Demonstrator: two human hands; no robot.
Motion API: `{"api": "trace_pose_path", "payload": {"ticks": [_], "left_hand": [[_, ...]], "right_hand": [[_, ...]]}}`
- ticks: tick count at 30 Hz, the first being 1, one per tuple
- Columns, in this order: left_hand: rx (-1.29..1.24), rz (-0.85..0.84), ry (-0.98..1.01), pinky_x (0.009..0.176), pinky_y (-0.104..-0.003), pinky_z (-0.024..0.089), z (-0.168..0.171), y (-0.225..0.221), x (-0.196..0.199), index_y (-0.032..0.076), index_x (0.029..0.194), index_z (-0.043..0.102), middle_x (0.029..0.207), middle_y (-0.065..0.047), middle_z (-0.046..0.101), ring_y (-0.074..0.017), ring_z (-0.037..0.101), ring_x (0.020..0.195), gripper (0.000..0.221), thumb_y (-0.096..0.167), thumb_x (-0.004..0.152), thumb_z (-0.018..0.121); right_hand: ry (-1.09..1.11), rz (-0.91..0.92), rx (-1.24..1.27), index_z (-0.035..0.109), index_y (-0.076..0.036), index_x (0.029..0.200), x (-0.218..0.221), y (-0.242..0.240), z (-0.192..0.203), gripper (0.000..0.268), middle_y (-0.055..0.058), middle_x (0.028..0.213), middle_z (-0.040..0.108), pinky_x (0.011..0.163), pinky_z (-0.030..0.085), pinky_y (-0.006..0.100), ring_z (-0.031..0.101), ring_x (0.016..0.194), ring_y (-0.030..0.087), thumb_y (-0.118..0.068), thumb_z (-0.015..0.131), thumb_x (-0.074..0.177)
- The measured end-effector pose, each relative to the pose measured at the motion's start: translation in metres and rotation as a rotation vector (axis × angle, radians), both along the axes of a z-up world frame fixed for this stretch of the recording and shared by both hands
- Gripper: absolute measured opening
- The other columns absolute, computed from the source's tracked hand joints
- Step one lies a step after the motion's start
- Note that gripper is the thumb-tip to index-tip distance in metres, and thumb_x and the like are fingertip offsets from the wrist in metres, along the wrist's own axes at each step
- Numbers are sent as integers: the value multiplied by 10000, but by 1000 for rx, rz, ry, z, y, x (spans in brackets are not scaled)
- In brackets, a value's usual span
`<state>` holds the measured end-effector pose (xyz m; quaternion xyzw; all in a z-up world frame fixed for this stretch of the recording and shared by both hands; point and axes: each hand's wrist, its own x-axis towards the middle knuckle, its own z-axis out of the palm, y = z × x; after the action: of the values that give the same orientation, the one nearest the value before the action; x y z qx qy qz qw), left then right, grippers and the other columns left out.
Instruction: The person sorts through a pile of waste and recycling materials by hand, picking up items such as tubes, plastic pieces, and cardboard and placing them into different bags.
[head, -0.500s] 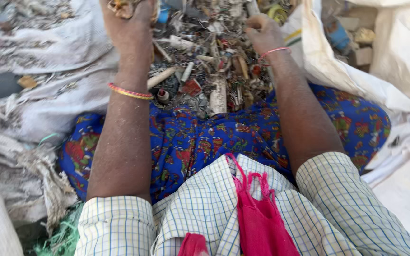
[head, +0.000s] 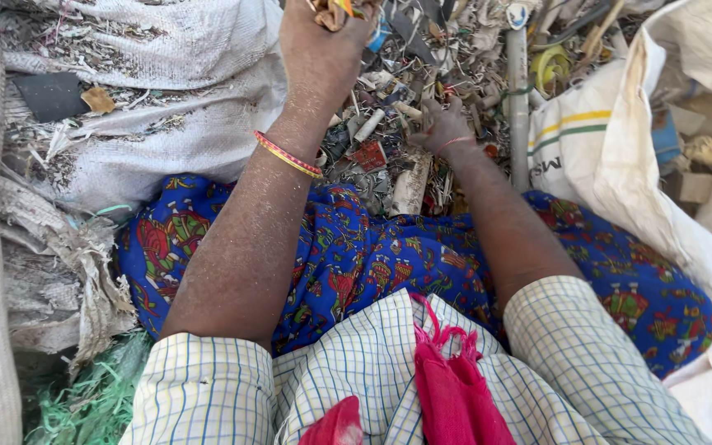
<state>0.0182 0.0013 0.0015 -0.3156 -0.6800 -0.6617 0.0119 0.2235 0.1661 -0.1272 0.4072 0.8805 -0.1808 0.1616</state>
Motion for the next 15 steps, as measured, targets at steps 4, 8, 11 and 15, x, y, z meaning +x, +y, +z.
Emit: {"api": "trace_pose_path", "payload": {"ticks": [4, 8, 11, 15], "left_hand": [[-90, 13, 48, 834, -411, 601, 2, -2, 2, 53, 1135, 586, 978, -127, 754, -299, 770, 921, 399, 203, 856, 829], [-107, -17, 62, 844, -430, 596, 2, -3, 2, 52, 1146, 579, 988, -131, 750, -314, 766, 930, 392, 197, 870, 816], [-133, -48, -8, 826, -427, 607, -1, -1, 3, 54, 1115, 600, 952, -121, 759, -300, 785, 893, 348, 203, 873, 802], [-145, -91, -29, 811, -426, 619, -5, -2, 3, 58, 1115, 585, 922, -115, 763, -275, 808, 859, 348, 233, 893, 787]], "right_hand": [[23, -200, -39, 295, -263, 1578, -8, -22, -31, 1016, 279, 1603, -3, 1121, 420, 463, 437, 1315, 557, -402, 907, 779], [92, -279, -86, 592, -189, 1395, -4, -26, -50, 635, 236, 1633, 150, 1134, 473, 378, 604, 1236, 392, -284, 856, 825], [166, -309, -231, 716, -142, 1273, -3, 7, -44, 380, 191, 1374, 580, 1004, 581, 294, 731, 1076, 240, -185, 761, 898], [299, -472, -488, 753, -25, 1127, 10, 43, 6, 229, 126, 1034, 763, 735, 673, 283, 759, 855, 185, -73, 740, 903]]}}
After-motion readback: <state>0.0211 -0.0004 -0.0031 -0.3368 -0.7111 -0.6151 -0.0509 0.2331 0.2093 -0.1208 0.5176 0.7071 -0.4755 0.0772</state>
